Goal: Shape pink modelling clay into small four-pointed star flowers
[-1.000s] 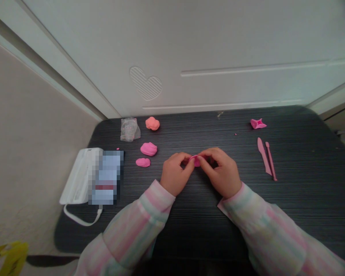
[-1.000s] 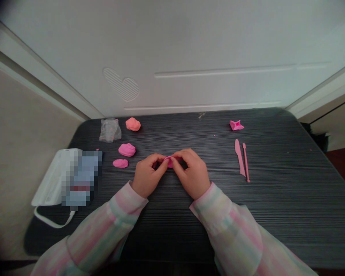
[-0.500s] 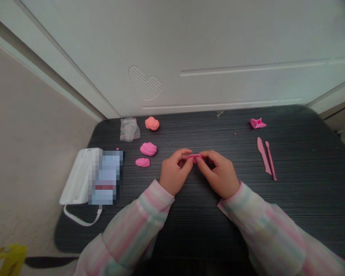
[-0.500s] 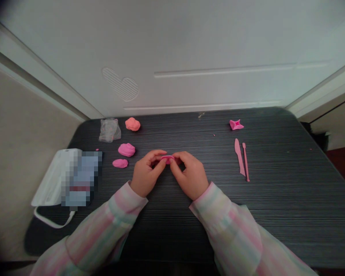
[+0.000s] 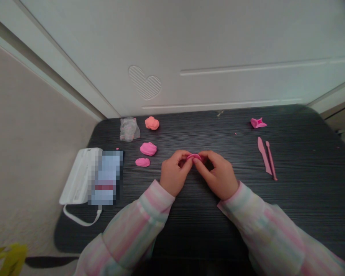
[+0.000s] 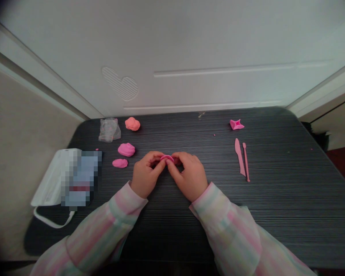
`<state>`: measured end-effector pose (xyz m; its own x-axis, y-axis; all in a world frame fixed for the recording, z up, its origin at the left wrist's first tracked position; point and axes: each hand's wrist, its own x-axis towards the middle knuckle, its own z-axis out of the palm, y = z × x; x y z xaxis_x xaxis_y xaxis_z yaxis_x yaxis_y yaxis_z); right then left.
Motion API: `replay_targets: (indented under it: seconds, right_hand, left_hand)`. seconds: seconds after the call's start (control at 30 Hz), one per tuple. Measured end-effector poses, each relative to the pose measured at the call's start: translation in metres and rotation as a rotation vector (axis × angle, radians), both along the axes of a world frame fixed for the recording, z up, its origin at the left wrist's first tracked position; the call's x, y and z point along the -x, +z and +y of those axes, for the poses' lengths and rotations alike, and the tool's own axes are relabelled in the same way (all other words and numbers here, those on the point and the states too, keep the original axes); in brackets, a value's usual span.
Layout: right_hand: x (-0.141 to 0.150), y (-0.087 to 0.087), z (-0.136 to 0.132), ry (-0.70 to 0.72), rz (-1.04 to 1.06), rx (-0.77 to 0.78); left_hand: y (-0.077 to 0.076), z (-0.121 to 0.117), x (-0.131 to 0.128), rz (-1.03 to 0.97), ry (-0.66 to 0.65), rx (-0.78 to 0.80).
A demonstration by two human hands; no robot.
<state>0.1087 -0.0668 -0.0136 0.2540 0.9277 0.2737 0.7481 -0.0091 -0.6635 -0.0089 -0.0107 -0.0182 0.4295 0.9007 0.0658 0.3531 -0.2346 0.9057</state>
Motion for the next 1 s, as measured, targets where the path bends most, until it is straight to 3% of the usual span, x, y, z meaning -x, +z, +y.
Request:
replay_targets:
  seconds: [0.23,0.43,0.6,1.0]
  right_hand:
    - [-0.0033,0.0003,0.0017,0.031,0.01,-0.03]
    - [-0.0034,-0.0029,0.0014,-0.014,-0.119,-0.055]
    - [-0.002,-0.0041,0.0013,-0.036,-0.156,-0.075]
    - [-0.0048,-0.0043,0.0017,0.032,-0.167,-0.04]
  left_hand:
    - [0.0003,-0.0014,0.0019,-0.006,-0.068,0.001]
    - [0.0033,-0.0018,0.0005,0.181,-0.066,-0.272]
    - [0.0021,-0.0028,-0.0006,0.253,-0.061,-0.37]
    - [0.0001,-0.002,0.0008,0.276,-0.021,-0.353]
